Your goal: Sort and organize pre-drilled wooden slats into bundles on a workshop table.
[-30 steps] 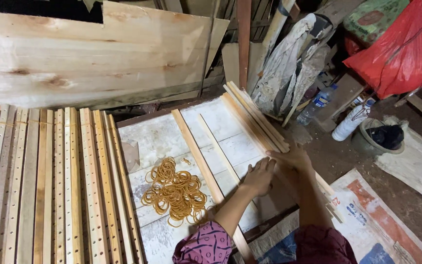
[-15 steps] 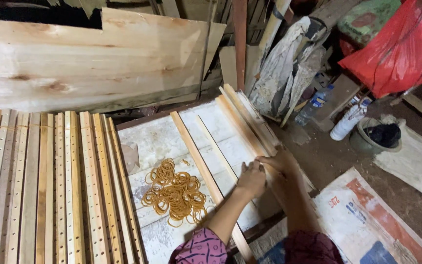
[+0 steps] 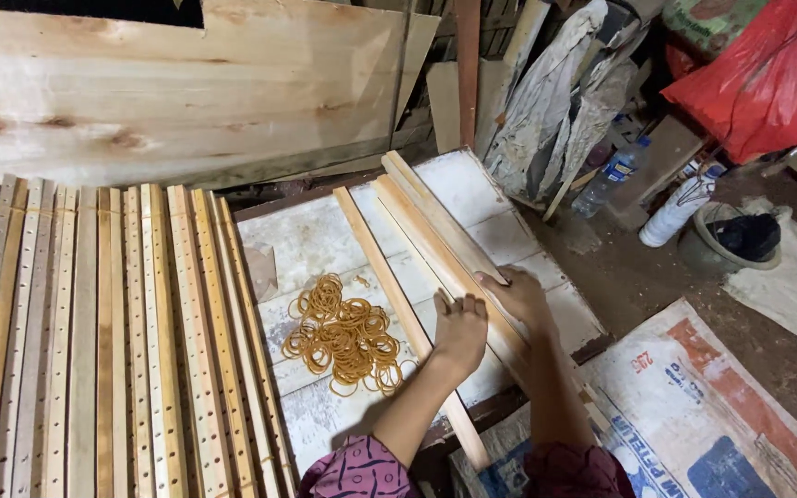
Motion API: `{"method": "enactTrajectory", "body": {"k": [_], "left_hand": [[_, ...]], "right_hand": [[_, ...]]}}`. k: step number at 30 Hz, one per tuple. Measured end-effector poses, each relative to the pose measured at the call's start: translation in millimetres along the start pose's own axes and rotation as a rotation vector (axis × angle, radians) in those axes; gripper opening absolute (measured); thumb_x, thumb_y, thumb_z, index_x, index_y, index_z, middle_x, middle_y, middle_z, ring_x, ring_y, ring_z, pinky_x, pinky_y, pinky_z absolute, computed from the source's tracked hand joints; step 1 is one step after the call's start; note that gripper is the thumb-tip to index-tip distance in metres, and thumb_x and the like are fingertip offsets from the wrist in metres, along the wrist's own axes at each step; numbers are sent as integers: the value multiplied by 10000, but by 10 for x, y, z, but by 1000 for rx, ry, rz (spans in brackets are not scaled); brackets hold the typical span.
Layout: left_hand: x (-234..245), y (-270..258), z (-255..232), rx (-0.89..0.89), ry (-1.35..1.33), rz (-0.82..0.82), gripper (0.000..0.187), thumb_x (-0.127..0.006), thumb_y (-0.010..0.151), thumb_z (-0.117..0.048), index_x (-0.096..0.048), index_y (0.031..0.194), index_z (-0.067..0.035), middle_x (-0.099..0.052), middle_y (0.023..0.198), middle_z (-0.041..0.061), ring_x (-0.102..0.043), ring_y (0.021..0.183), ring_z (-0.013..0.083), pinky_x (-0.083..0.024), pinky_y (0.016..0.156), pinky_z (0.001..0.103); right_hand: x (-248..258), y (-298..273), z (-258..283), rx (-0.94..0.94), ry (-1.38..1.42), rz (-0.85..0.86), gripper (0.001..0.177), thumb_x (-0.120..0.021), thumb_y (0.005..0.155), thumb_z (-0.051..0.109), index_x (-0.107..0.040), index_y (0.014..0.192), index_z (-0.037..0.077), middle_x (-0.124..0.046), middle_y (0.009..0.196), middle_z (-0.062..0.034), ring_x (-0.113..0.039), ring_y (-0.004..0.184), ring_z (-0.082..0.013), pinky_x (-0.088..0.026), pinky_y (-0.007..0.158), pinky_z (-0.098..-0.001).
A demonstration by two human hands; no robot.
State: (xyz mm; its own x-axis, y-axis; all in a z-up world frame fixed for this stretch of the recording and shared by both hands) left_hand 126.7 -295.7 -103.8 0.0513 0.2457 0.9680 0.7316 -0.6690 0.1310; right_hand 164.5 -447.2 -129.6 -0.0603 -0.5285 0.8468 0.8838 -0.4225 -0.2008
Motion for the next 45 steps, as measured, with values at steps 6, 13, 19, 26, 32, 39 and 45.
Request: {"method": "enactTrajectory", "body": {"k": [6,13,19,26,32,39,45], "left_hand": [[-64,-16,11,2,-10,-107,396,-534,895,-49,-590,1279,27,-693,1179,232,-658,1136,449,-249,1086,676],[79,-87,38,6,15,-16,557,-463,930,-41,-473,1482,-118,-670,1262,153,-662,1149,358,-212,1119,685],[187,-148,33,29,25,32,492,-472,967,-58,-582,1426,-197,-603,1396,135,-620,1229,325,-197,1127,699],[158,-120,44,45,-42,174,495,-494,987,-64,-532,1469,-172,-516,1495,158,-534,1345,344,-120,1162,710],[-492,285,163,124,-123,-78,351,-637,942,-365,-698,1215,-154,-652,1176,145,-618,1147,324,-284,1046,624],[-454,500,274,554,-426,-89,579,-831,784,-314,-557,1216,-42,-650,1041,183,-694,1000,426,-566,821,522],[-169,334,403,751,-858,-79,635,-752,748,-249,-381,1219,-40,-661,1089,232,-689,1052,502,-551,937,554]], "right_hand": [[-32,11,-58,-36,-27,-22,950,-533,795,926,-667,1397,203,-694,1293,-187,-632,1264,-383,-498,1073,-500],[102,-143,162,18,-9,-83,654,-577,893,691,-778,1196,147,-760,1086,-212,-687,1135,-423,-535,989,-548],[202,-189,159,16,26,-119,619,-607,885,688,-796,1011,112,-770,927,-198,-713,1038,-448,-560,923,-543],[197,30,95,90,73,-106,683,-609,901,706,-730,1288,156,-752,1161,-197,-647,1177,-463,-502,1024,-566],[39,351,-279,93,35,-15,747,-480,921,733,-795,1031,64,-764,985,-216,-685,1042,-481,-501,909,-601],[45,133,-39,325,-3,-273,561,-711,947,555,-729,1272,98,-720,1015,-179,-717,981,-371,-589,850,-524],[122,72,-13,345,-17,-315,488,-757,889,482,-769,1180,91,-749,1025,-168,-720,992,-371,-587,899,-513]]}}
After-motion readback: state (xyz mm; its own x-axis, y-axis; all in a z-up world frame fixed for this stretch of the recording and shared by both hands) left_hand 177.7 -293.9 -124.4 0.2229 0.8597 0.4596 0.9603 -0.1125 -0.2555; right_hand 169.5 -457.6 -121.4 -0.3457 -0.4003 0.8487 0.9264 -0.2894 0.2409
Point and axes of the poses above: each hand's wrist, its own y-axis towards the middle knuckle, its own x-axis out of the back of the hand, z = x × y, the point moved 7 cm from there along y, towards the middle knuckle
